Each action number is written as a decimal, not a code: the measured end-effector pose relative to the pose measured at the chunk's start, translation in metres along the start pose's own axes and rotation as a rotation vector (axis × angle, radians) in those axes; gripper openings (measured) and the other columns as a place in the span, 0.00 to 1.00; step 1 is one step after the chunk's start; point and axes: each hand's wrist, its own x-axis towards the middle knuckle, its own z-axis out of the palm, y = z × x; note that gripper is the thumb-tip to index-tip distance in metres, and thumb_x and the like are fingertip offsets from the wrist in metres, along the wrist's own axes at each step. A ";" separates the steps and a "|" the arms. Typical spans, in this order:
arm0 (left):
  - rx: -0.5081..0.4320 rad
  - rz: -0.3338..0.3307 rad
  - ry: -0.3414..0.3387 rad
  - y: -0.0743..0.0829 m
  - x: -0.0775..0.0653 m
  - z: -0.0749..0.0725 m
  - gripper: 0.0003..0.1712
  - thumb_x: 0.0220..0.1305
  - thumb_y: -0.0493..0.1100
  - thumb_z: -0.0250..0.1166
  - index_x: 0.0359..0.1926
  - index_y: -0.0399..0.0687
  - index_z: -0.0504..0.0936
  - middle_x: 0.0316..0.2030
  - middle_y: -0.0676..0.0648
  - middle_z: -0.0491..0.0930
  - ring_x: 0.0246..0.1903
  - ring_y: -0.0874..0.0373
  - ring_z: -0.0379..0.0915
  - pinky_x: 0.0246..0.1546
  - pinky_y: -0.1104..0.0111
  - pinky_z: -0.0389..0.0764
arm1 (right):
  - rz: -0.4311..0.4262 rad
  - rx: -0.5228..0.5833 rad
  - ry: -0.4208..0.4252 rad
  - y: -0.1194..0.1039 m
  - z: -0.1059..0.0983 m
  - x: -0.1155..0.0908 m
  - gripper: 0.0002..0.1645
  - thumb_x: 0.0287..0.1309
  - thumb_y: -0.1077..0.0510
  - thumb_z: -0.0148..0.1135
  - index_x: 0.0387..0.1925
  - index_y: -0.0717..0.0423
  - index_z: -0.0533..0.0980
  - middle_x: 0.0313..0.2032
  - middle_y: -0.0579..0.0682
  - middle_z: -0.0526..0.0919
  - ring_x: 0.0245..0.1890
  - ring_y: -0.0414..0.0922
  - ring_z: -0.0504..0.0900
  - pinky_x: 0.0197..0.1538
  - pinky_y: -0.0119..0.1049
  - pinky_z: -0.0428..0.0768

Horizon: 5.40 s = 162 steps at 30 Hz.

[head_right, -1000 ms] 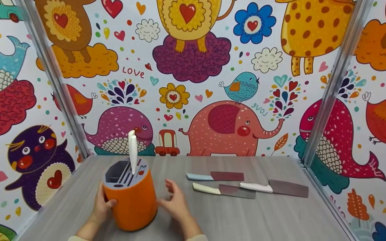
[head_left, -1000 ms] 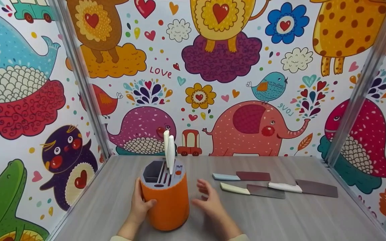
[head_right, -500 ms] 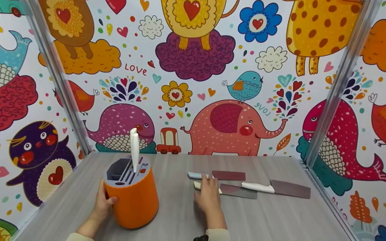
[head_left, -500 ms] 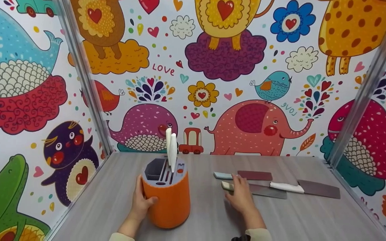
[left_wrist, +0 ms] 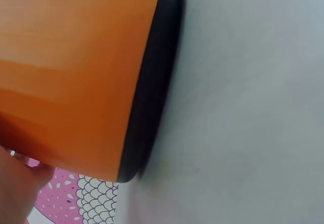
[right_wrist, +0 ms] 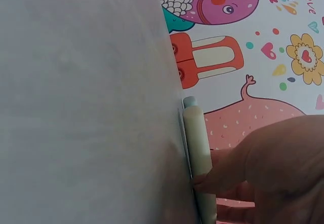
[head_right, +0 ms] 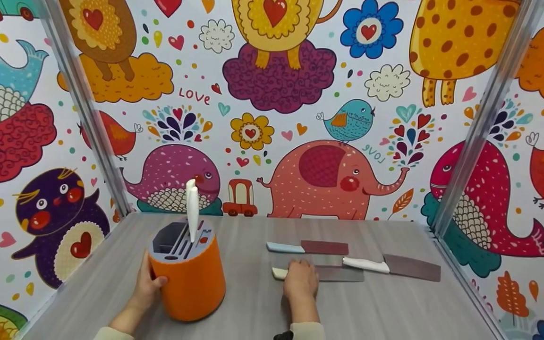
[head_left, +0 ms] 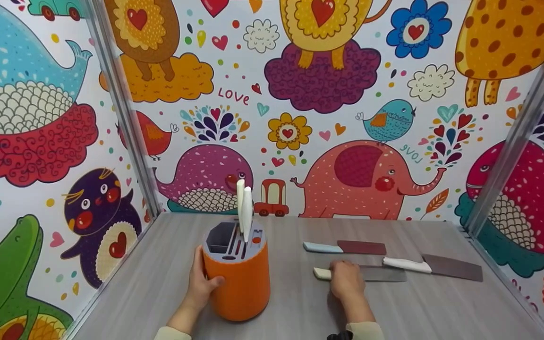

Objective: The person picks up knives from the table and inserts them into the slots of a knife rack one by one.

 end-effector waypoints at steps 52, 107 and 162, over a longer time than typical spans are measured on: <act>0.576 0.319 0.401 0.092 0.010 0.049 0.42 0.52 0.38 0.66 0.69 0.40 0.64 0.65 0.40 0.70 0.64 0.54 0.66 0.69 0.80 0.59 | -0.318 1.053 -0.064 -0.085 -0.109 -0.032 0.19 0.61 0.59 0.67 0.53 0.56 0.76 0.44 0.54 0.82 0.42 0.48 0.81 0.45 0.35 0.84; 0.077 -0.121 -0.163 0.155 0.032 0.133 0.22 0.76 0.49 0.51 0.66 0.47 0.65 0.56 0.49 0.78 0.58 0.55 0.77 0.64 0.61 0.74 | -0.347 1.177 0.044 -0.107 -0.104 -0.045 0.11 0.60 0.60 0.68 0.44 0.57 0.81 0.39 0.55 0.86 0.37 0.46 0.87 0.44 0.35 0.86; 0.092 0.496 -0.024 0.193 0.084 0.055 0.17 0.72 0.26 0.47 0.59 0.29 0.65 0.48 0.37 0.79 0.49 0.52 0.81 0.59 0.63 0.79 | -0.075 1.031 -0.419 -0.134 0.023 -0.042 0.64 0.35 0.37 0.81 0.72 0.23 0.53 0.73 0.46 0.62 0.71 0.55 0.64 0.70 0.63 0.64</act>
